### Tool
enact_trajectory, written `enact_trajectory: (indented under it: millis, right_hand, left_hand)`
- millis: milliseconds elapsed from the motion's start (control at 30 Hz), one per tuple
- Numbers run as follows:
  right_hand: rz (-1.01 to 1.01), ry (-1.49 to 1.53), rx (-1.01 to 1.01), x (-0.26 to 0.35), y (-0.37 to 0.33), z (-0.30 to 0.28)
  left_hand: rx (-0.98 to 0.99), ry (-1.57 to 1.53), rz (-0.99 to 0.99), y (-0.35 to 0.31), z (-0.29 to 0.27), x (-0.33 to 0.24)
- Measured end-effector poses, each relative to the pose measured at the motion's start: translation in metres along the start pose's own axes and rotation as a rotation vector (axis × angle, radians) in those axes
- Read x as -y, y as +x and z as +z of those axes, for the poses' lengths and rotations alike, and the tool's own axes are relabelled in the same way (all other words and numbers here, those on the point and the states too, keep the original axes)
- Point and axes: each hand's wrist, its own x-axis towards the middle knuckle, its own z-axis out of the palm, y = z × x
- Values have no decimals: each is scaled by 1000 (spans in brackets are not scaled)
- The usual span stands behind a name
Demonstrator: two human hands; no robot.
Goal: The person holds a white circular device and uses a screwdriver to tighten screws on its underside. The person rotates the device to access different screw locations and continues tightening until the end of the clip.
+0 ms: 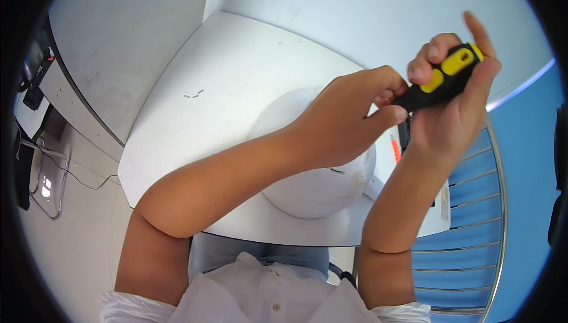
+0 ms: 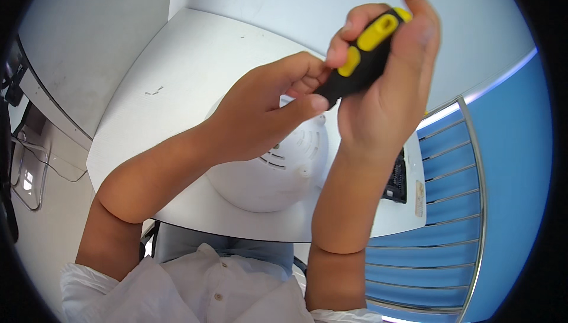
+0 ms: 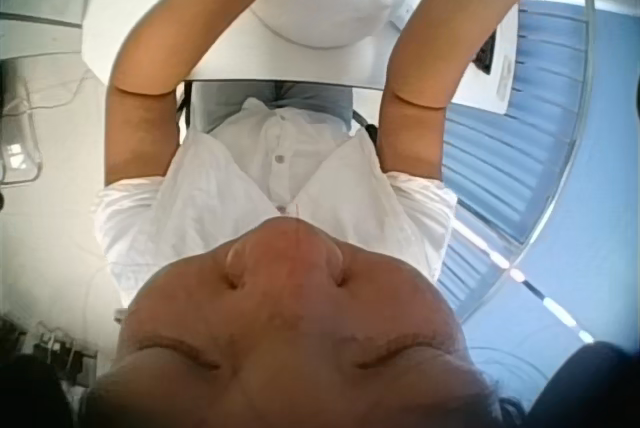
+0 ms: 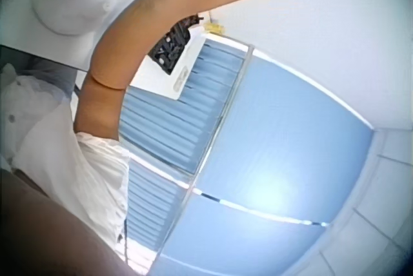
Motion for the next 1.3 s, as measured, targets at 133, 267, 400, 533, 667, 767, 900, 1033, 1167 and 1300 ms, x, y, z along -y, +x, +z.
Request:
enact_trajectory:
  millis: [133, 267, 400, 533, 667, 767, 900, 1033, 1167, 1300]
  right_hand:
    - [85, 45, 48, 11, -2, -10]
    - [82, -202, -25, 20, -1, -14]
    - [133, -280, -162, 37, 0, -1]
    - [24, -357, -53, 27, -2, 3]
    - [94, -243, 212, 38, 2, -25]
    - [249, -91, 260, 49, 4, -34]
    - [30, -342, 23, 14, -5, -41]
    - [-102, -396, -146, -1, -13, -26]
    - [-113, -286, -107, 7, -23, -28]
    - [-135, -236, -84, 6, -28, -32]
  left_hand:
    - [102, -67, -47, 6, 0, 11]
    - [22, -131, 1, 1, 5, 14]
    - [69, -49, -6, -2, 17, -6]
    - [45, 91, -8, -9, 9, 2]
    - [152, 36, -102, -6, 3, -11]
    - [239, -44, -141, 1, -5, -12]
    - [82, -134, -157, 18, -6, -27]
    - [49, -4, -135, 19, 0, -44]
    - [-42, 82, 0, 18, 17, -28]
    - [-8, -35, -103, 16, 23, -30]
